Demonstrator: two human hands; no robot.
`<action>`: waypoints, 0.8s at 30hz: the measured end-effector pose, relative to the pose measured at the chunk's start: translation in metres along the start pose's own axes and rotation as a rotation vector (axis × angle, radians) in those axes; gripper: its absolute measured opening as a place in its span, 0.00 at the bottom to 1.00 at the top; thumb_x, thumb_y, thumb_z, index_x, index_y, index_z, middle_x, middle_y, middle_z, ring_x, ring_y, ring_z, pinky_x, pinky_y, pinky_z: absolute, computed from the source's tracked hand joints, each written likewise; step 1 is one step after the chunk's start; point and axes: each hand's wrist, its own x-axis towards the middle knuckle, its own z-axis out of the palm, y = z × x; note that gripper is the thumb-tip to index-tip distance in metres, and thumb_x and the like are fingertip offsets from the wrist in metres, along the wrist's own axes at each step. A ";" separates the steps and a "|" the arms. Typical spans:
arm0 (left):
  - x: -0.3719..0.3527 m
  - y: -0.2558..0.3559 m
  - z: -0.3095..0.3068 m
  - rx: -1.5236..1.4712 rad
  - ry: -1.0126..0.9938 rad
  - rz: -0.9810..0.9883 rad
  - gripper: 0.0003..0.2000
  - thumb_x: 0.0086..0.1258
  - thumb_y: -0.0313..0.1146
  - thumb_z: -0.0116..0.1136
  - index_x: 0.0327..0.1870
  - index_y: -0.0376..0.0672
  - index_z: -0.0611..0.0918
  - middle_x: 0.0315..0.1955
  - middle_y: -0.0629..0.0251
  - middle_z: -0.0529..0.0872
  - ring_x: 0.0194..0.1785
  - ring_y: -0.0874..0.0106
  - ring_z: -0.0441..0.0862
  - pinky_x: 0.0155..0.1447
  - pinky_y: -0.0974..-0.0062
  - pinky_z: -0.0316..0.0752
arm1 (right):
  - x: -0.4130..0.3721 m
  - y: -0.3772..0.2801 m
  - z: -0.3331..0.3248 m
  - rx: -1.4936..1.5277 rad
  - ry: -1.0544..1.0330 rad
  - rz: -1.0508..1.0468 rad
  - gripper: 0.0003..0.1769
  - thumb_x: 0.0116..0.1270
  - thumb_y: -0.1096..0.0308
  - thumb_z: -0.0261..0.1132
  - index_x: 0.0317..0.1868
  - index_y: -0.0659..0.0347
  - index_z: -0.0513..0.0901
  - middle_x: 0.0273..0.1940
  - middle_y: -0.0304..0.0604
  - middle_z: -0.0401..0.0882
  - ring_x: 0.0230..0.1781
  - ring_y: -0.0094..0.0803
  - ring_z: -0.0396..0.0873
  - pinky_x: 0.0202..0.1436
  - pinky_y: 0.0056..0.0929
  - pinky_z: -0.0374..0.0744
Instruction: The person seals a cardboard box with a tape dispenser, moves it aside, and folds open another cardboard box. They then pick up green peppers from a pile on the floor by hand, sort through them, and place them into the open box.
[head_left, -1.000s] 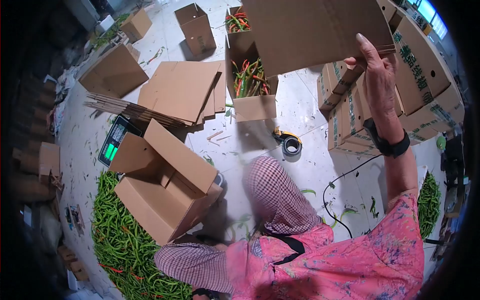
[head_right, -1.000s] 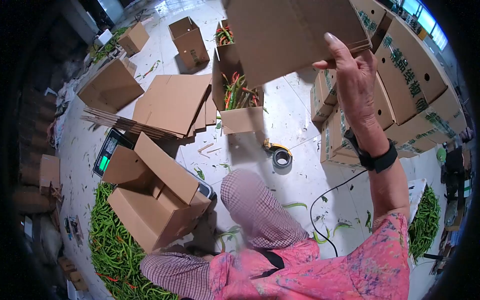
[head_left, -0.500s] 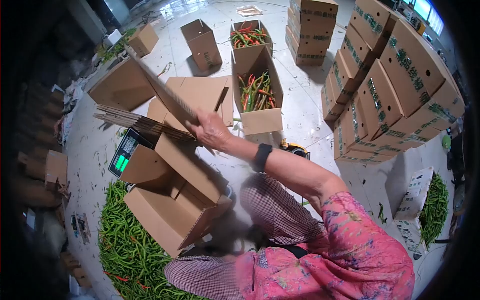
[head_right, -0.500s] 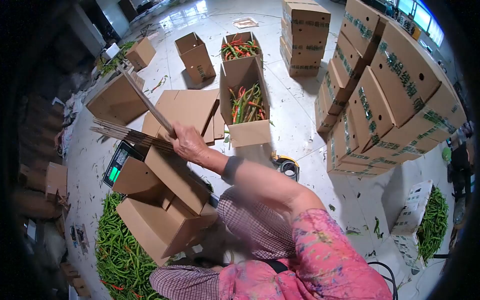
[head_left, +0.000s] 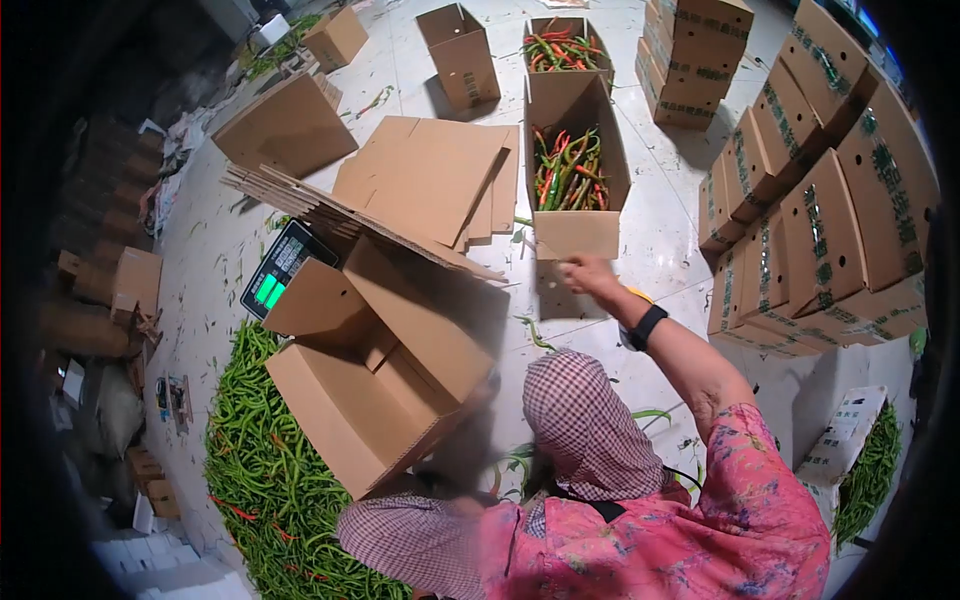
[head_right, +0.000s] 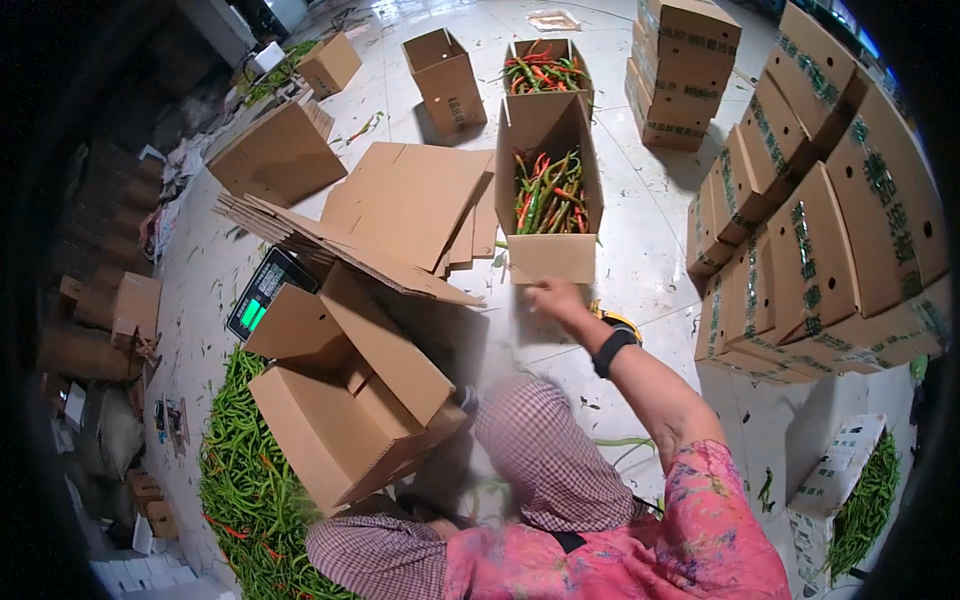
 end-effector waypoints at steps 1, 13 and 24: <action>0.005 0.006 0.004 -0.001 -0.010 0.016 0.20 0.71 0.42 0.52 0.58 0.38 0.77 0.51 0.53 0.84 0.48 0.54 0.82 0.53 0.60 0.77 | -0.001 0.002 -0.007 0.066 0.153 0.068 0.15 0.69 0.61 0.63 0.48 0.65 0.79 0.27 0.32 0.72 0.25 0.19 0.74 0.29 0.21 0.76; 0.088 0.082 0.069 -0.058 -0.200 0.239 0.20 0.71 0.42 0.52 0.57 0.39 0.77 0.51 0.52 0.84 0.48 0.54 0.82 0.53 0.60 0.77 | 0.072 -0.017 0.002 -1.108 0.552 -0.363 0.31 0.49 0.67 0.71 0.56 0.62 0.74 0.58 0.51 0.70 0.62 0.50 0.65 0.64 0.48 0.66; 0.130 0.131 0.130 -0.078 -0.356 0.347 0.19 0.71 0.43 0.52 0.56 0.39 0.78 0.51 0.52 0.83 0.48 0.53 0.82 0.53 0.60 0.77 | 0.107 -0.030 0.009 -1.169 0.657 -0.616 0.34 0.46 0.62 0.75 0.56 0.58 0.75 0.55 0.52 0.76 0.63 0.50 0.68 0.62 0.50 0.65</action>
